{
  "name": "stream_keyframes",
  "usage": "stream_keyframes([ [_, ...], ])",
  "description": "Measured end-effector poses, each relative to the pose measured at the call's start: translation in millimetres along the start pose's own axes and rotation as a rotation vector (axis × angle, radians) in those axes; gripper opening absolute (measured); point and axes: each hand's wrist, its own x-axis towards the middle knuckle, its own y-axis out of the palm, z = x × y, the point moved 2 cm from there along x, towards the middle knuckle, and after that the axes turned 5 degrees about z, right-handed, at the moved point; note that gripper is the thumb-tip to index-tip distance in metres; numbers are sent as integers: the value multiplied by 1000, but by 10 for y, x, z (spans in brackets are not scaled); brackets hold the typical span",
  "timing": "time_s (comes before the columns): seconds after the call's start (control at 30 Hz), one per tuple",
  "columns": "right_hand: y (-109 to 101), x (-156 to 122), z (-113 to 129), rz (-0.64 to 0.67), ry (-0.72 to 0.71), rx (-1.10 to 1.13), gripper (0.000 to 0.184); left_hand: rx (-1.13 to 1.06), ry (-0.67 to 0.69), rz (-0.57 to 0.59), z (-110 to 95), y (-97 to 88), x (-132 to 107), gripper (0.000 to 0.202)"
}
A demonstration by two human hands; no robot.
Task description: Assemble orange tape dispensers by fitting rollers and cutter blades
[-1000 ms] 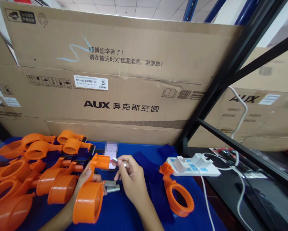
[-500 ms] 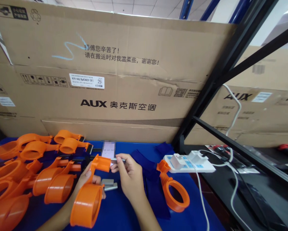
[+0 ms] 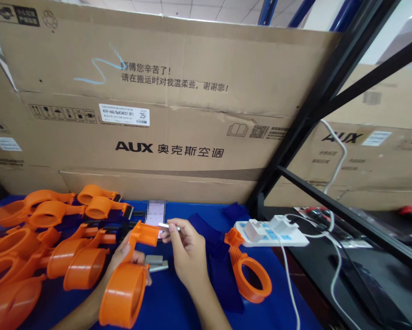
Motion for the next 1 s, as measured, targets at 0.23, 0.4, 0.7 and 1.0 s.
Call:
stream_keyframes([
  [0.23,5,22,7,19,-22,0,19,23,36,-49,-15,65,-42,63],
  [0.4,17,-16,16,26,-17,1,19,42,30,-22,-12,38,-34,61],
  [0.7,32,-5,8,45,38,35,22,34,25,37,8,-7,10,67],
  [1.0,12,28,-51,59,77,21,24,49,23,-100,-85,223,-88,60],
])
